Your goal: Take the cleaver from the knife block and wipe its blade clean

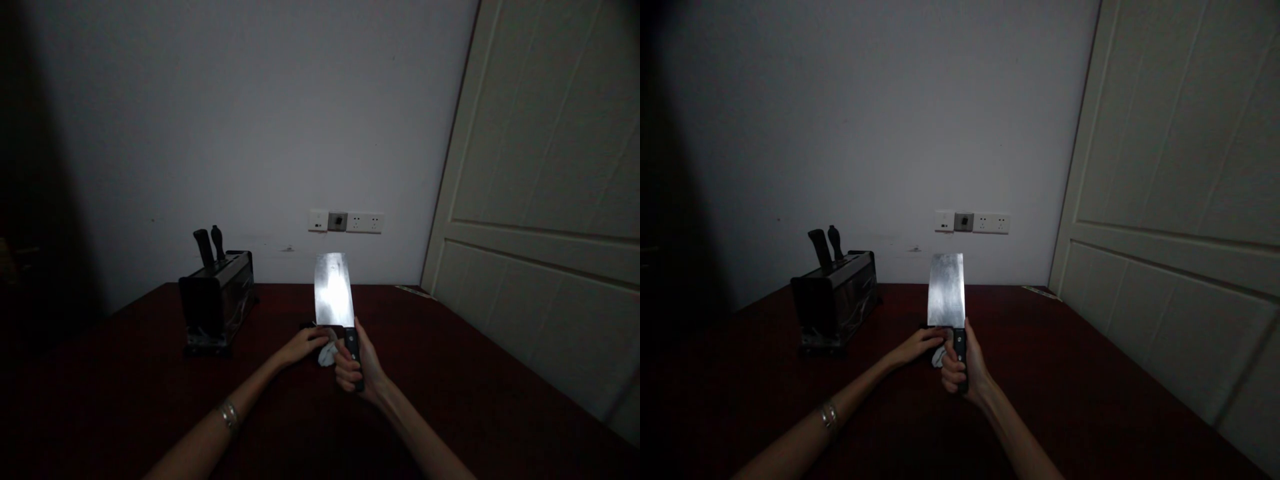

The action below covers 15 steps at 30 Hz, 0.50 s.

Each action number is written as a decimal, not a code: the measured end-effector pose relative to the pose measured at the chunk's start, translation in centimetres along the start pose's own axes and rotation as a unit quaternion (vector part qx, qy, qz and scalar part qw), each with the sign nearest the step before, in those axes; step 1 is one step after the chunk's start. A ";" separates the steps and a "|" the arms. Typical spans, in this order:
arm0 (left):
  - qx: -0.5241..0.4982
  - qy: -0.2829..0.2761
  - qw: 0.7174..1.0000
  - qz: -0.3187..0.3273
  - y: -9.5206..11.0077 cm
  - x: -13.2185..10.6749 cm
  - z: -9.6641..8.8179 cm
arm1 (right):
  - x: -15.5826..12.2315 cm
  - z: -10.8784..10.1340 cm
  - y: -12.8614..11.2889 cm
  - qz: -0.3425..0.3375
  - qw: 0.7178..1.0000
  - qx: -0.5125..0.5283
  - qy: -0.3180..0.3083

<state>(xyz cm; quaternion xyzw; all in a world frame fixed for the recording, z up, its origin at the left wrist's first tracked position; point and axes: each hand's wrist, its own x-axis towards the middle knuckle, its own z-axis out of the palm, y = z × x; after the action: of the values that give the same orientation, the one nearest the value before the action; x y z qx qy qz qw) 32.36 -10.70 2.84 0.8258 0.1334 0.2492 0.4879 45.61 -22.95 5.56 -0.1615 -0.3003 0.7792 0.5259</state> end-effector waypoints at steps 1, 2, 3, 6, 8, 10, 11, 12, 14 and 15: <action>-0.004 0.005 1.000 0.003 -0.1 0.1 0.1 | 0.1 -0.1 0.1 0.000 1.000 -0.004 0.001; -0.005 0.012 1.000 0.007 -0.2 0.1 0.1 | 0.1 -0.2 0.1 0.000 1.000 -0.008 0.001; -0.004 0.018 1.000 0.010 -0.3 0.1 0.2 | 0.2 -0.2 0.2 -0.001 1.000 -0.012 0.001; -0.017 0.044 0.999 -0.002 -0.7 0.1 0.0 | 0.3 -0.4 0.4 0.005 1.000 -0.023 0.001; -0.037 0.065 0.997 -0.015 -1.1 0.2 -0.2 | 0.4 -0.6 0.4 0.009 0.999 -0.031 0.006; -0.050 0.086 0.995 -0.024 -1.6 0.3 -0.3 | 0.4 -0.7 0.5 0.012 0.999 -0.041 0.017; -0.051 0.094 0.994 -0.029 -1.8 0.4 -0.3 | 0.5 -0.8 0.6 0.012 0.999 -0.045 0.022; -0.049 0.101 0.993 -0.033 -1.9 0.4 -0.3 | 0.5 -0.8 0.6 0.012 0.998 -0.047 0.026; -0.041 0.105 0.993 -0.036 -2.1 0.5 -0.3 | 0.5 -0.9 0.7 0.012 0.998 -0.051 0.030; -0.035 0.104 0.993 -0.036 -2.0 0.5 -0.2 | 0.6 -0.9 0.7 0.012 0.998 -0.053 0.031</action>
<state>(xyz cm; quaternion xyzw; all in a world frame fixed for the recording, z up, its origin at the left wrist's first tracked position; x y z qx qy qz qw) 32.71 -9.29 1.31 0.7727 0.2044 0.3205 0.5083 45.43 -22.32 4.44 -0.2173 -0.3230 0.7630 0.5160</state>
